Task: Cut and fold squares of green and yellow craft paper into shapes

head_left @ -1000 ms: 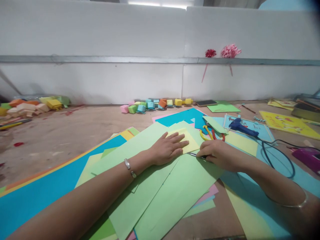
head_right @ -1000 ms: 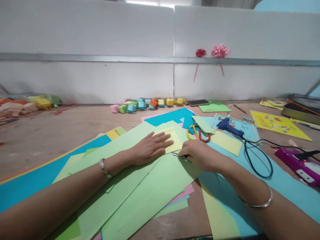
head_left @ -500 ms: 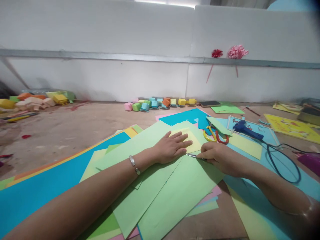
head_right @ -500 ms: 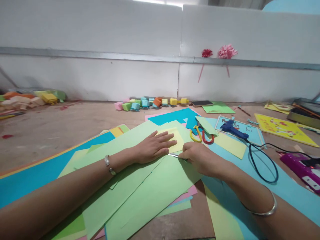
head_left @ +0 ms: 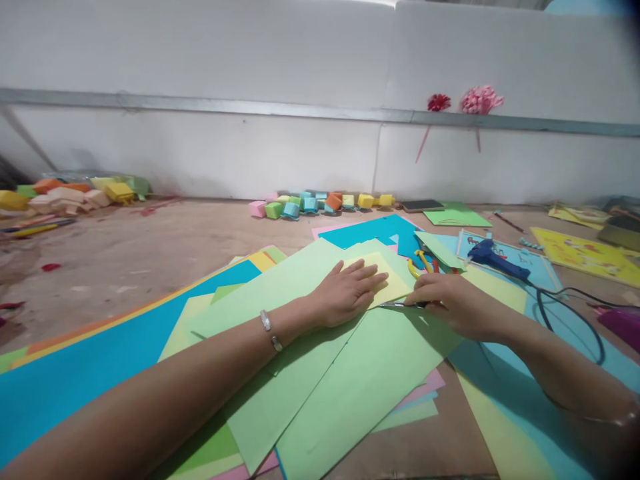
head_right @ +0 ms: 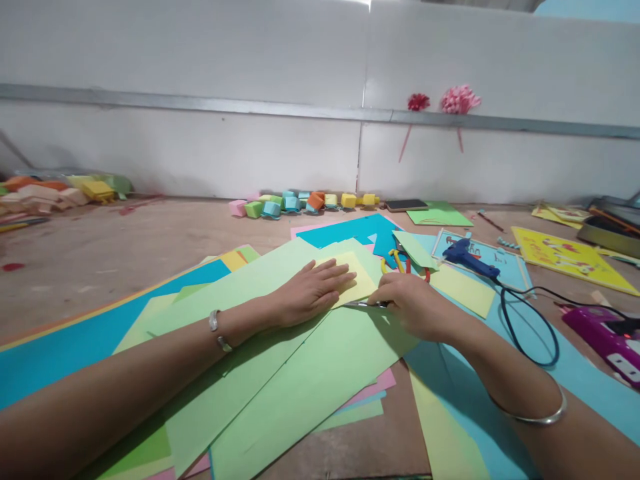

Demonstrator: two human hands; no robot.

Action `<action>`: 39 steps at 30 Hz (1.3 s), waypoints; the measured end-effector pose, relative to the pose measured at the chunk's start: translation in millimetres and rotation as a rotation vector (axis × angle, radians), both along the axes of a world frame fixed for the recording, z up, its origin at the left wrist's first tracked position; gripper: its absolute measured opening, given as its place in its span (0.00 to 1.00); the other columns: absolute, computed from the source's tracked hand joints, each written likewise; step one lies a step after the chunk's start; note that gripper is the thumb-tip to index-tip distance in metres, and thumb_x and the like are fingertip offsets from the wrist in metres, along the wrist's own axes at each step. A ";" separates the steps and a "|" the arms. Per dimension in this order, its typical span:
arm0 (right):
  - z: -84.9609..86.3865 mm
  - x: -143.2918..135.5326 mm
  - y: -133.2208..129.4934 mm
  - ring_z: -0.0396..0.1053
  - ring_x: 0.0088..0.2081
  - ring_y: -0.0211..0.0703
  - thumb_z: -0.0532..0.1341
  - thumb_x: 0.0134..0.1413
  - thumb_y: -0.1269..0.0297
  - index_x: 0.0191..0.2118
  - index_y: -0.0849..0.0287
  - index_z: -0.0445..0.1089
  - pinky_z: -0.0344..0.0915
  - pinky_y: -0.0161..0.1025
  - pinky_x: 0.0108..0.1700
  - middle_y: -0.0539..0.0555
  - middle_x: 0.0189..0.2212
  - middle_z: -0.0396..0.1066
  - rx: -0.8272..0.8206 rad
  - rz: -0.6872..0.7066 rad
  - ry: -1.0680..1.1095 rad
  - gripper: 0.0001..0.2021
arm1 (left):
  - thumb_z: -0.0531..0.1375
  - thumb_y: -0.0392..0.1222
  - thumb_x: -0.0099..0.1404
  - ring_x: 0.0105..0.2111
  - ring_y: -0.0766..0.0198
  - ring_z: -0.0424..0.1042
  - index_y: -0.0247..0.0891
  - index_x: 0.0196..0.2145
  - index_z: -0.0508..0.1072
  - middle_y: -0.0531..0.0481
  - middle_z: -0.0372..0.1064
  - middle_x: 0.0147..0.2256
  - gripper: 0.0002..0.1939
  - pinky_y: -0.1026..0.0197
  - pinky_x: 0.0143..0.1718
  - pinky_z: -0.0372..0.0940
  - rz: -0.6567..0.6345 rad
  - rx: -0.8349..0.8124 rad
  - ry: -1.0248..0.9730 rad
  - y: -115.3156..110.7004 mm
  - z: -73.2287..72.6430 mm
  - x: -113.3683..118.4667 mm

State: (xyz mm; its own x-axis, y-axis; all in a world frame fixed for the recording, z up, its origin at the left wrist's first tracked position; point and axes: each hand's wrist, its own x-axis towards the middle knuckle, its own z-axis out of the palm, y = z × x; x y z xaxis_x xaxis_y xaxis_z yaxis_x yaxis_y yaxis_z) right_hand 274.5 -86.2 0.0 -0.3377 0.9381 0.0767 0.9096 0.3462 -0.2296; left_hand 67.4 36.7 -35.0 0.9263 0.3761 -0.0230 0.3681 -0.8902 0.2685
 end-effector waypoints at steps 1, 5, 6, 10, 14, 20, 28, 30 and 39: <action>-1.2 -1.3 0.4 0.70 0.36 0.43 0.52 0.52 0.79 0.40 0.57 0.77 0.63 0.36 0.35 0.57 0.33 0.73 -0.004 0.004 0.013 0.19 | 0.39 0.50 0.73 0.67 0.50 0.40 0.50 0.66 0.51 0.51 0.42 0.68 0.26 0.34 0.63 0.39 0.000 0.002 -0.005 0.0 -0.7 0.1; -8.4 -9.8 1.6 0.70 0.36 0.42 0.52 0.50 0.81 0.40 0.57 0.77 0.63 0.36 0.35 0.57 0.35 0.73 -0.043 -0.003 0.033 0.20 | 0.39 0.49 0.72 0.67 0.49 0.40 0.49 0.65 0.53 0.51 0.42 0.68 0.25 0.34 0.63 0.39 -0.009 0.022 0.014 -0.3 -2.2 -0.4; -9.9 -11.5 1.8 0.70 0.36 0.42 0.52 0.50 0.82 0.41 0.57 0.77 0.63 0.36 0.35 0.56 0.35 0.72 -0.049 -0.008 0.029 0.21 | 0.39 0.49 0.72 0.67 0.49 0.40 0.49 0.65 0.53 0.51 0.42 0.68 0.25 0.34 0.63 0.38 -0.008 0.023 0.018 -0.6 -2.0 -0.5; -11.5 -11.2 1.9 0.68 0.34 0.40 0.51 0.52 0.82 0.42 0.55 0.77 0.61 0.34 0.34 0.55 0.34 0.71 -0.046 0.040 0.021 0.22 | 0.39 0.48 0.73 0.68 0.51 0.40 0.48 0.65 0.53 0.51 0.41 0.68 0.25 0.35 0.63 0.38 -0.001 0.025 0.031 -2.0 -0.8 -0.5; -9.0 -4.3 1.6 0.64 0.28 0.36 0.50 0.55 0.80 0.39 0.55 0.78 0.58 0.33 0.30 0.53 0.28 0.67 -0.046 0.124 0.034 0.20 | 0.39 0.49 0.73 0.68 0.51 0.39 0.48 0.65 0.52 0.51 0.40 0.69 0.26 0.35 0.63 0.38 -0.003 0.032 0.033 -2.3 -1.4 0.4; -13.5 -14.0 1.2 0.66 0.31 0.38 0.50 0.54 0.80 0.41 0.56 0.78 0.60 0.33 0.31 0.54 0.31 0.69 -0.018 0.110 0.057 0.21 | 0.39 0.49 0.73 0.68 0.51 0.40 0.47 0.66 0.52 0.50 0.40 0.69 0.26 0.34 0.63 0.39 -0.011 0.047 0.031 -1.1 -1.0 0.1; -34.2 -40.5 -0.5 0.66 0.33 0.40 0.53 0.54 0.80 0.40 0.59 0.77 0.62 0.35 0.33 0.54 0.30 0.69 0.150 0.130 0.122 0.17 | 0.42 0.48 0.72 0.68 0.49 0.35 0.47 0.65 0.54 0.50 0.41 0.68 0.25 0.34 0.63 0.37 0.026 0.017 -0.008 -4.3 -1.1 2.8; -34.8 -39.5 -0.2 0.66 0.32 0.40 0.53 0.53 0.80 0.40 0.59 0.77 0.63 0.35 0.33 0.54 0.30 0.69 0.152 0.131 0.115 0.17 | 0.44 0.48 0.71 0.68 0.48 0.32 0.46 0.63 0.59 0.51 0.41 0.68 0.24 0.34 0.64 0.36 0.074 0.018 -0.092 -2.1 6.7 2.3; -29.6 -33.2 2.0 0.68 0.35 0.40 0.50 0.52 0.81 0.42 0.55 0.77 0.65 0.35 0.35 0.55 0.33 0.72 0.113 0.125 0.104 0.22 | 0.72 0.59 0.40 0.67 0.40 0.36 0.58 0.56 0.67 0.55 0.51 0.66 0.44 0.35 0.63 0.44 -0.170 -0.165 0.182 38.8 47.4 -37.8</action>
